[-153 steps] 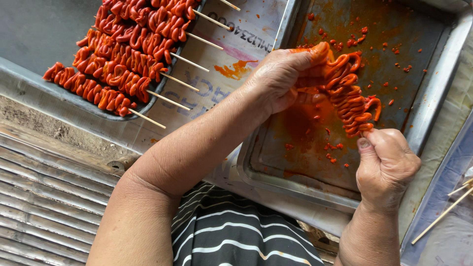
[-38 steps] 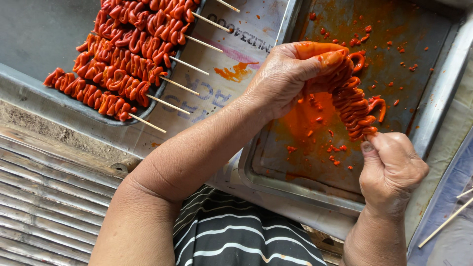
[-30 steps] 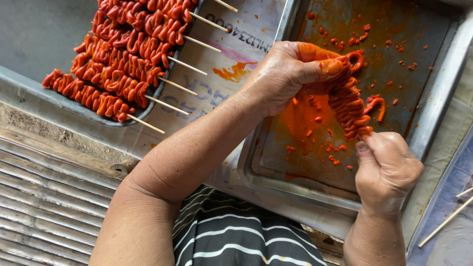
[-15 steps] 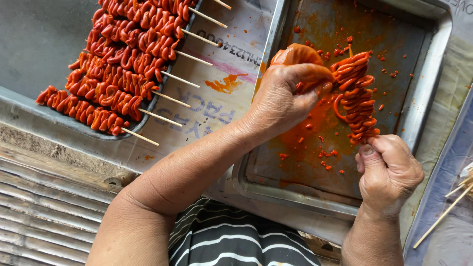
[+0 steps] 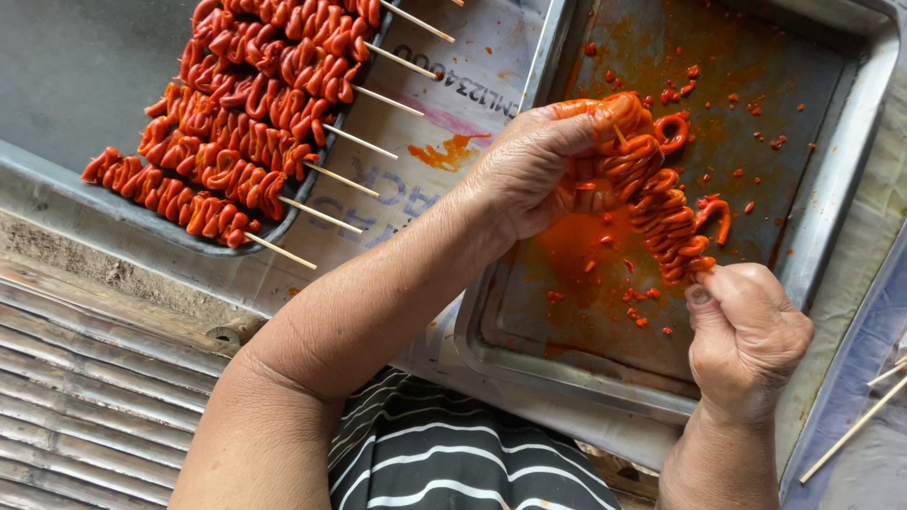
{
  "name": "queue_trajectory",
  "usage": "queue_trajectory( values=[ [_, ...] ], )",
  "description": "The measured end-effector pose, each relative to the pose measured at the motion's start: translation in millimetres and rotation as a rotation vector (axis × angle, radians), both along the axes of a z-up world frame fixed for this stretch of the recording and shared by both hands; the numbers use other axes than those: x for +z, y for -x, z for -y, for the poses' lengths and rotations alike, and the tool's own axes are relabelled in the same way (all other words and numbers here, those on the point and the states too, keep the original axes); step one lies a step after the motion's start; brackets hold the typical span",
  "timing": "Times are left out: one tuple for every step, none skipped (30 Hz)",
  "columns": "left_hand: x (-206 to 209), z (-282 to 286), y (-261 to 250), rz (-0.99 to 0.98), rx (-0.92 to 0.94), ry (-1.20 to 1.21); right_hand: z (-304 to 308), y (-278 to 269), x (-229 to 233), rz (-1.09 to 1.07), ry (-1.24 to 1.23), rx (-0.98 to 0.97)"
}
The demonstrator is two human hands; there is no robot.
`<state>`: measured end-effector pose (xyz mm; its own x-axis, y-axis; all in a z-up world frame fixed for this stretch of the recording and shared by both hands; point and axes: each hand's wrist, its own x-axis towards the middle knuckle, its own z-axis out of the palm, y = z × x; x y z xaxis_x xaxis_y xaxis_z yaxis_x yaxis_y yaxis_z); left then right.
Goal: The person skewers pieces of marinated intestines onto wooden sticks by threading the stick through the food item.
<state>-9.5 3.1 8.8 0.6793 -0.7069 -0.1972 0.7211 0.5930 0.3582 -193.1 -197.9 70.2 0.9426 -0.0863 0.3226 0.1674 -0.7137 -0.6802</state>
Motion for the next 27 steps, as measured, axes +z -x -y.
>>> queue_trajectory(
  values=[
    [0, 1, 1, 0.013, 0.016, 0.017, -1, 1, 1, -0.009, -0.045, -0.011],
    [0, 4, 0, 0.029, 0.032, 0.035, -2, 0, 0, -0.01, -0.071, -0.021],
    [0, 4, -1, 0.046, 0.048, 0.053, -3, -2, 0, -0.011, -0.098, -0.031],
    [-1, 5, 0, 0.083, 0.069, 0.078, -3, -2, 0, -0.015, -0.106, -0.042],
    [-1, 5, 1, 0.12, 0.089, 0.102, -3, -2, 0, -0.019, -0.112, -0.044],
    [-2, 4, 1, 0.161, 0.107, 0.127, -3, -2, -1, -0.019, -0.118, -0.047],
    [-1, 3, 0, 0.116, 0.07, 0.132, -3, -2, 0, -0.02, -0.122, -0.042],
    [-1, 1, 0, 0.074, 0.032, 0.138, -3, -3, 0, -0.012, -0.102, -0.033],
    [0, 0, -2, 0.033, -0.006, 0.143, -2, -4, 1, -0.005, -0.083, -0.025],
    [0, -2, -3, 0.029, -0.008, 0.138, -1, -3, 2, 0.0, -0.043, -0.011],
    [-1, -3, -5, 0.025, -0.011, 0.134, -1, -3, 1, 0.002, -0.026, -0.005],
    [-2, -2, -5, 0.012, -0.013, 0.132, 0, -1, 1, -0.005, -0.006, 0.0],
    [-3, -3, -3, -0.011, -0.004, 0.108, 0, 0, 1, -0.016, -0.009, -0.003],
    [-4, -2, -5, -0.027, 0.005, 0.085, 0, -1, 0, -0.018, -0.023, -0.006],
    [-4, -2, -6, -0.042, 0.014, 0.062, 0, -2, -1, -0.019, -0.036, -0.009],
    [-6, -1, -5, -0.034, 0.024, 0.062, 0, -1, -1, -0.028, -0.059, -0.011],
    [-6, 1, -4, -0.025, 0.033, 0.062, 0, 0, -1, -0.033, -0.076, -0.01],
    [-5, 1, -8, 0.0, 0.037, 0.059, -2, -2, -2, -0.021, -0.097, -0.013],
    [-4, 1, -11, 0.041, 0.058, 0.046, -3, -4, -3, -0.005, -0.112, -0.014],
    [-4, 2, -8, 0.067, 0.078, 0.033, -4, -2, -2, -0.007, -0.121, -0.016],
    [-4, 3, -6, 0.094, 0.097, 0.02, -4, 0, -1, -0.009, -0.13, -0.02],
    [-3, 3, -6, 0.145, 0.111, 0.003, -4, -1, -2, -0.003, -0.133, -0.019],
    [-2, 2, -6, 0.196, 0.124, -0.013, -4, -4, -2, 0.004, -0.131, -0.017],
    [-1, 0, -5, 0.244, 0.135, -0.031, -5, -5, -2, 0.007, -0.129, -0.018],
    [1, -1, -7, 0.286, 0.143, -0.095, -4, -7, -2, 0.012, -0.123, -0.018],
    [1, -1, -7, 0.322, 0.149, -0.159, -4, -6, -2, 0.007, -0.125, -0.021],
    [1, -1, -5, 0.358, 0.155, -0.224, -4, -4, -2, 0.002, -0.128, -0.025]
  ],
)
